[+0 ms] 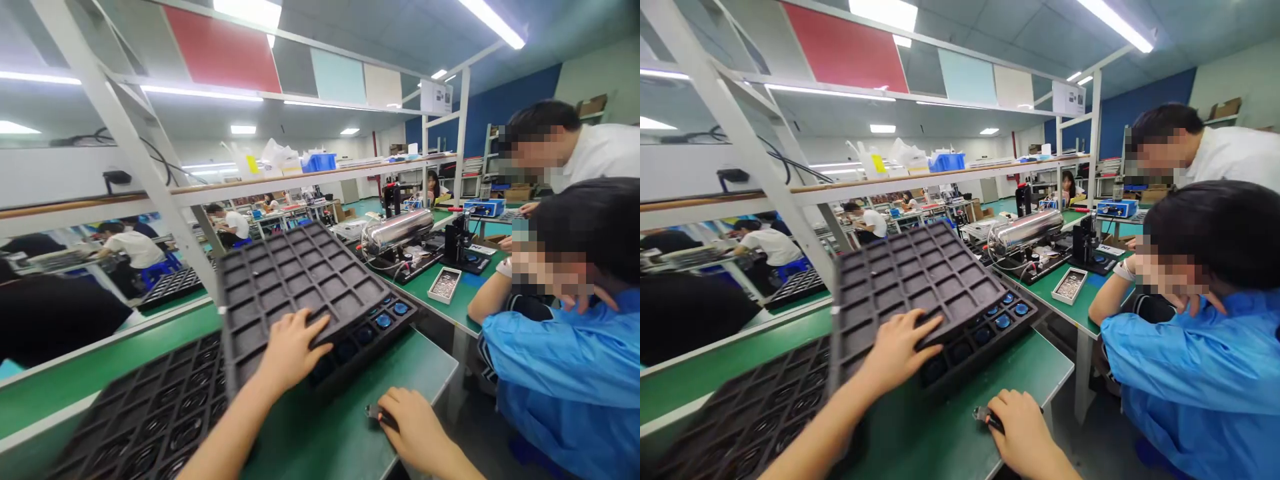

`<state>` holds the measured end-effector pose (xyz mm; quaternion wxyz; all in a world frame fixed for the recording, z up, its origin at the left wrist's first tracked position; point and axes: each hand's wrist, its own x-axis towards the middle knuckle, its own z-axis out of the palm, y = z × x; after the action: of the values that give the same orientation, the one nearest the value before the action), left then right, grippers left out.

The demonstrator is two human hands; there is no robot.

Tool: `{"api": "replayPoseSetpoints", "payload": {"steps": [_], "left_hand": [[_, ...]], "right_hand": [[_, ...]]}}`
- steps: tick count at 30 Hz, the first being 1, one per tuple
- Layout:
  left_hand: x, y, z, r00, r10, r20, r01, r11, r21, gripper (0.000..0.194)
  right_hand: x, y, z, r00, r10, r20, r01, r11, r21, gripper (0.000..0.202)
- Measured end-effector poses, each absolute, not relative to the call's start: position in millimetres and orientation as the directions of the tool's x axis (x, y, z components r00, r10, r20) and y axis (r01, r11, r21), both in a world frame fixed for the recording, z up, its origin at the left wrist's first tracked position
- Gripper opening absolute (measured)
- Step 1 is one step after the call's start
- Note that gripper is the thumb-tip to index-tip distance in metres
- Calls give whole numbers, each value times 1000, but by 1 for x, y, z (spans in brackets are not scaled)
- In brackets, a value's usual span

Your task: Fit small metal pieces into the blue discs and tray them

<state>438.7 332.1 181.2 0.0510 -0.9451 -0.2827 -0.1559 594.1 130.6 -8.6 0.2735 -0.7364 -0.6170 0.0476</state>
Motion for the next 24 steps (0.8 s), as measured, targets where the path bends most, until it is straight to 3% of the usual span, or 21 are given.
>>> {"api": "replayPoseSetpoints", "payload": {"steps": [2,5,17,20,24], "left_hand": [[478,330,160,817,551,173,551,-833,52,52],[507,327,132,838,539,82,530,-841,109,51],[513,326,116,846,526,86,510,-845,161,58],[478,313,121,838,504,208,469,-861,197,54],[381,292,146,706,399,586,283,-916,283,41]], "right_hand": [[593,131,-9,235,936,263,887,-95,-452,17],[593,132,-12,235,938,256,892,-104,-439,17],[593,128,-8,250,935,251,910,-138,-391,17],[593,128,-8,256,932,258,913,-145,-381,18],[596,130,-12,279,918,282,909,-158,-386,18]]}}
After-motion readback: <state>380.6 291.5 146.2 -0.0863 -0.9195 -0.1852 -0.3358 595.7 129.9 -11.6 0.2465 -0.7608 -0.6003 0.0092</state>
